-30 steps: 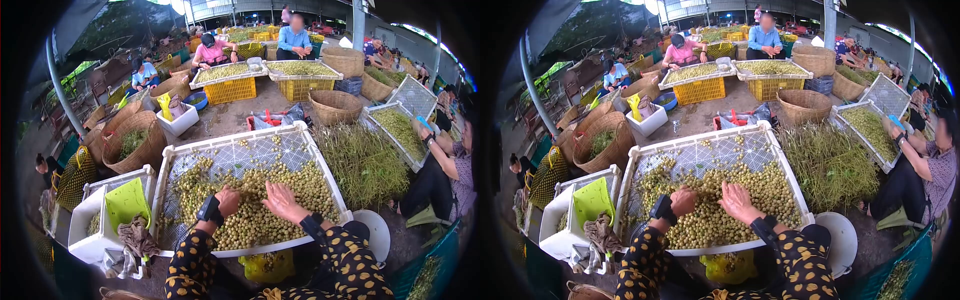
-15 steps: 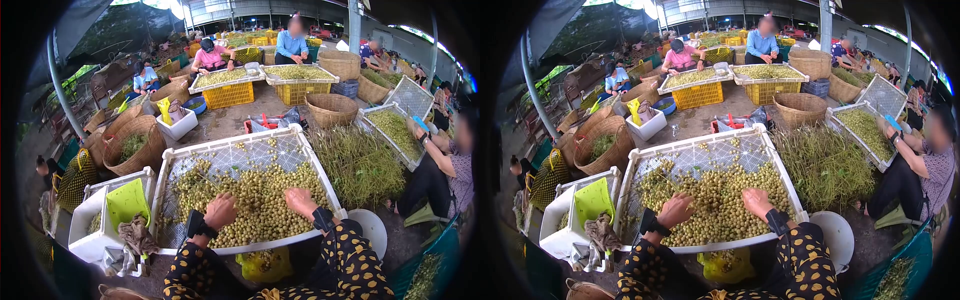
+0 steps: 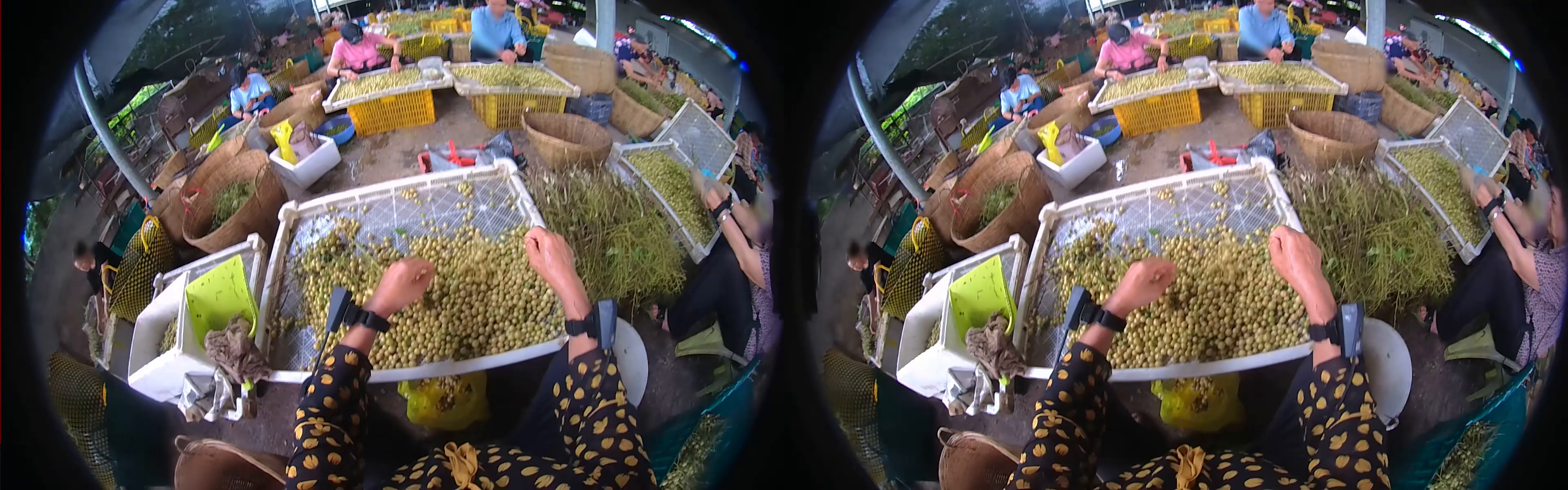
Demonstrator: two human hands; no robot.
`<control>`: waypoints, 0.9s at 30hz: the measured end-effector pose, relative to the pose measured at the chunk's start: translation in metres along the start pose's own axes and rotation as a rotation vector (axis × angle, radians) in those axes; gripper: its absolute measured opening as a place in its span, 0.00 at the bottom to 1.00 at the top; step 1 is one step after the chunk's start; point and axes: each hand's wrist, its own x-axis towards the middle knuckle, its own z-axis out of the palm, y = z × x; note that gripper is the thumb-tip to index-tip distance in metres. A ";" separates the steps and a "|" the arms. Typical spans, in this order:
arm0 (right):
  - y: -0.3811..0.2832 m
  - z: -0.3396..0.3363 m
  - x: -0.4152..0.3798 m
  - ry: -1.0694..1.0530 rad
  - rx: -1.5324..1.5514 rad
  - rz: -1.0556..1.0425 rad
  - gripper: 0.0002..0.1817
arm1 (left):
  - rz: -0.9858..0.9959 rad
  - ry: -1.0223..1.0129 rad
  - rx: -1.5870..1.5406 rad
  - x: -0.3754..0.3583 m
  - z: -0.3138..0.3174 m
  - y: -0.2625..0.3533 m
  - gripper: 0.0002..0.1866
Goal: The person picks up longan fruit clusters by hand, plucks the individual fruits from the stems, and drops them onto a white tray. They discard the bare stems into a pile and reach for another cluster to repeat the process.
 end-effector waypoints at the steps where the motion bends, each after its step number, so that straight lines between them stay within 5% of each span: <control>1: 0.001 0.007 -0.004 -0.091 -0.017 0.032 0.07 | -0.020 0.021 -0.020 0.001 0.002 0.007 0.11; 5: -0.027 0.004 0.007 -0.161 0.093 0.002 0.07 | -0.052 0.148 -0.129 0.007 0.018 0.027 0.12; 6: -0.030 0.007 0.006 -0.042 0.190 -0.132 0.05 | -0.071 0.172 -0.144 0.009 0.020 0.034 0.14; 12: -0.043 -0.001 0.004 -0.241 0.471 0.070 0.06 | -0.179 0.219 -0.063 0.014 0.029 0.038 0.19; 15: -0.049 0.001 0.002 -0.339 0.659 0.208 0.08 | 0.108 0.401 0.188 0.015 0.029 0.040 0.18; 23: -0.060 0.008 0.002 -0.467 0.825 0.154 0.11 | 0.043 0.176 -0.100 0.026 0.029 0.058 0.09; 27: -0.057 0.015 -0.003 -0.298 1.055 0.353 0.20 | 0.009 0.222 -0.341 0.030 0.035 0.058 0.08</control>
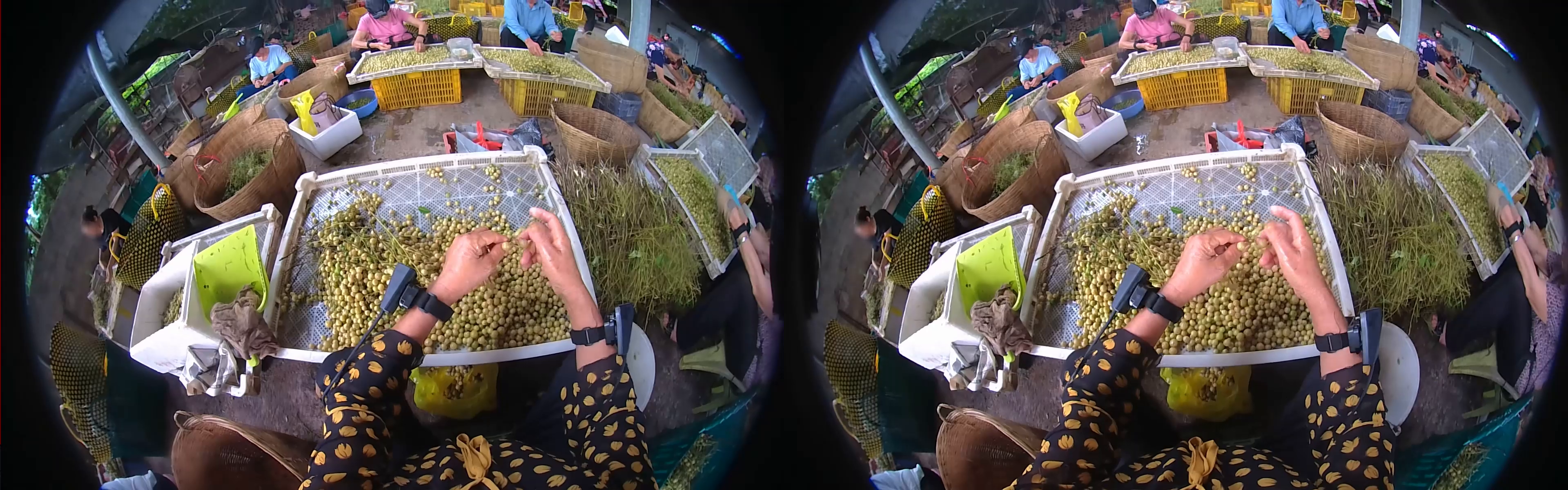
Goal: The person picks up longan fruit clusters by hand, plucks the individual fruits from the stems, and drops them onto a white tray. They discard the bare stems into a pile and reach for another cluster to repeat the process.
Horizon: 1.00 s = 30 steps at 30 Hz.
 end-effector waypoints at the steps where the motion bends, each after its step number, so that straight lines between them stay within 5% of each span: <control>1: 0.000 0.002 -0.001 0.043 0.086 0.060 0.22 | -0.056 -0.007 -0.064 0.000 -0.001 0.004 0.06; 6: 0.010 0.006 0.001 -0.046 0.214 0.172 0.27 | -0.166 -0.073 -0.324 0.000 0.002 -0.005 0.07; 18: 0.014 0.006 0.001 -0.184 0.465 0.273 0.09 | -0.334 -0.234 -0.578 -0.005 -0.008 -0.010 0.05; 27: 0.009 0.001 0.002 0.013 0.494 0.130 0.10 | -0.428 -0.030 -0.622 -0.005 -0.004 -0.019 0.05; 30: 0.008 0.001 0.001 0.001 0.505 0.196 0.11 | -0.271 0.030 -0.579 -0.005 0.001 -0.017 0.05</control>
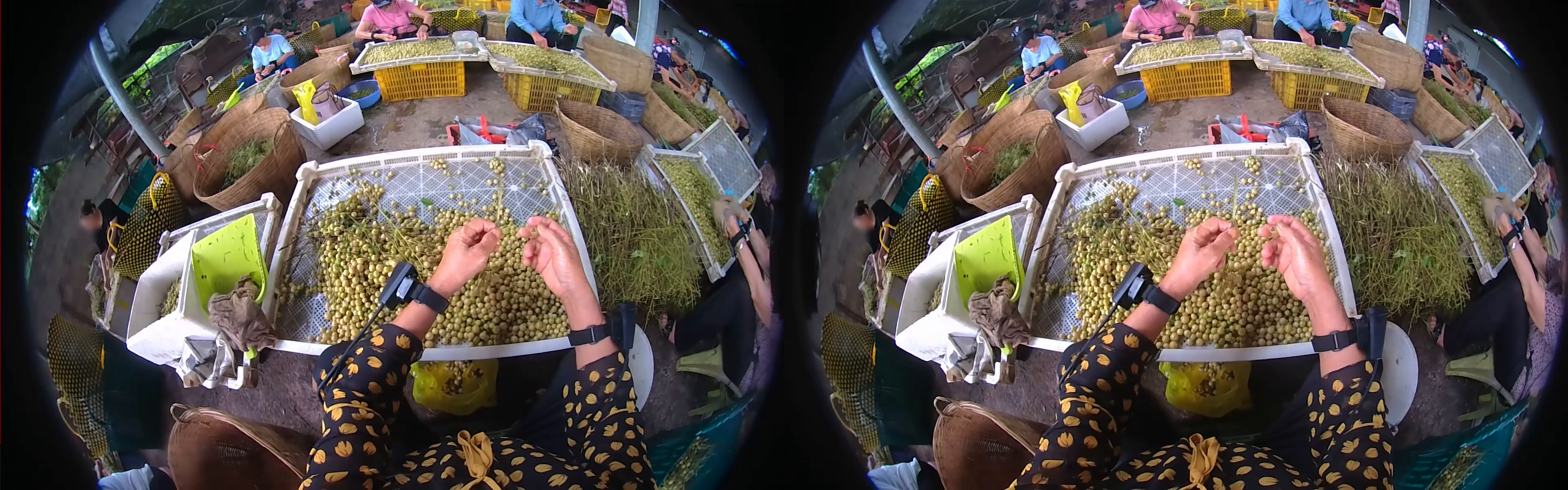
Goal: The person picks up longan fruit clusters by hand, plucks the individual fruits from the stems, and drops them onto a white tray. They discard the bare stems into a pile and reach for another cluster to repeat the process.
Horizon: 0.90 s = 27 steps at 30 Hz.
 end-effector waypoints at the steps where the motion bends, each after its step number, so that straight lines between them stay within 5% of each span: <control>1: 0.001 -0.001 0.000 -0.009 -0.013 0.037 0.12 | -0.047 -0.035 -0.019 -0.001 0.001 0.001 0.05; 7: 0.002 0.007 -0.002 -0.115 -0.094 0.087 0.18 | -0.207 -0.215 -0.064 -0.002 0.000 0.014 0.10; 19: 0.005 0.012 -0.003 -0.131 -0.342 0.127 0.11 | -0.252 -0.135 -0.104 -0.002 -0.003 0.011 0.09; 22: 0.009 0.009 -0.001 -0.070 -0.427 0.047 0.09 | 0.152 0.030 0.247 0.008 -0.009 -0.025 0.06; 27: 0.014 0.004 0.002 -0.071 -0.587 -0.030 0.07 | 0.310 0.030 0.534 0.004 -0.003 -0.005 0.09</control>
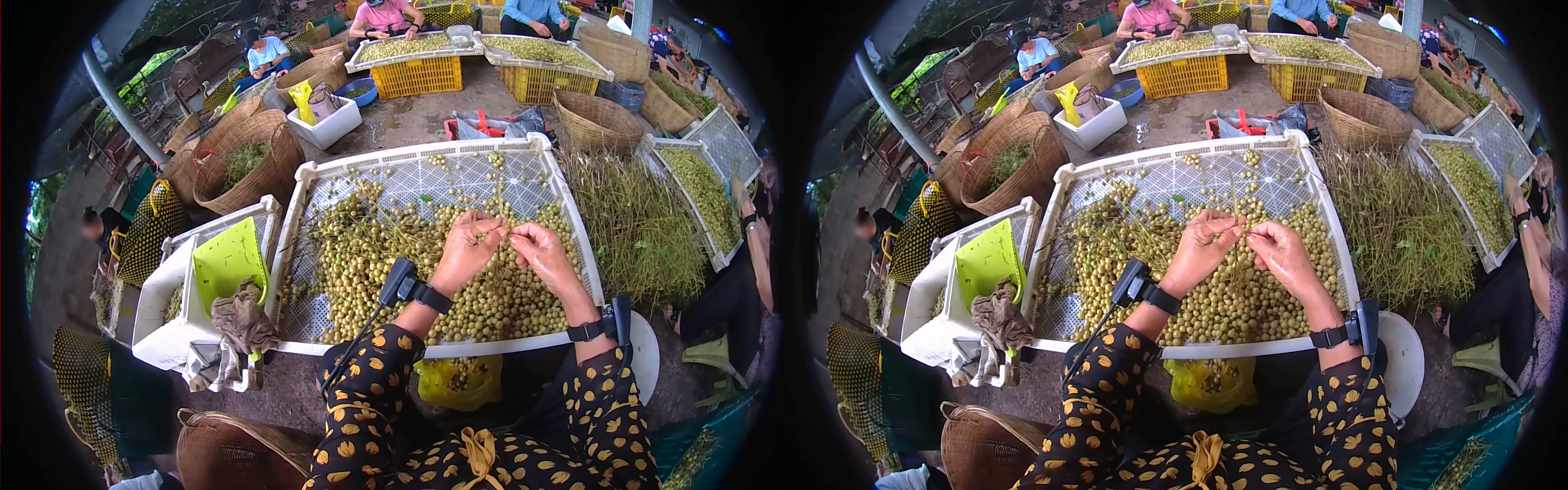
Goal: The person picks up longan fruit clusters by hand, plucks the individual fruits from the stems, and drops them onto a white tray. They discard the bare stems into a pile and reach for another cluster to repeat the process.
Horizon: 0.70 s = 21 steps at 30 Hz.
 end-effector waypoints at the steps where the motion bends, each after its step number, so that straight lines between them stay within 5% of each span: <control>1: 0.002 0.000 0.000 -0.001 -0.025 -0.013 0.07 | -0.014 -0.004 0.021 0.000 0.000 0.004 0.10; 4: 0.004 0.003 0.000 0.002 -0.034 -0.057 0.07 | -0.078 -0.097 0.093 0.000 -0.002 0.011 0.11; 10: -0.001 0.007 -0.001 0.028 0.037 -0.041 0.08 | -0.355 -0.186 -0.259 -0.004 0.000 0.008 0.13; 21: 0.004 -0.001 0.002 0.009 0.046 -0.026 0.10 | -0.286 -0.144 -0.112 -0.008 0.005 0.010 0.07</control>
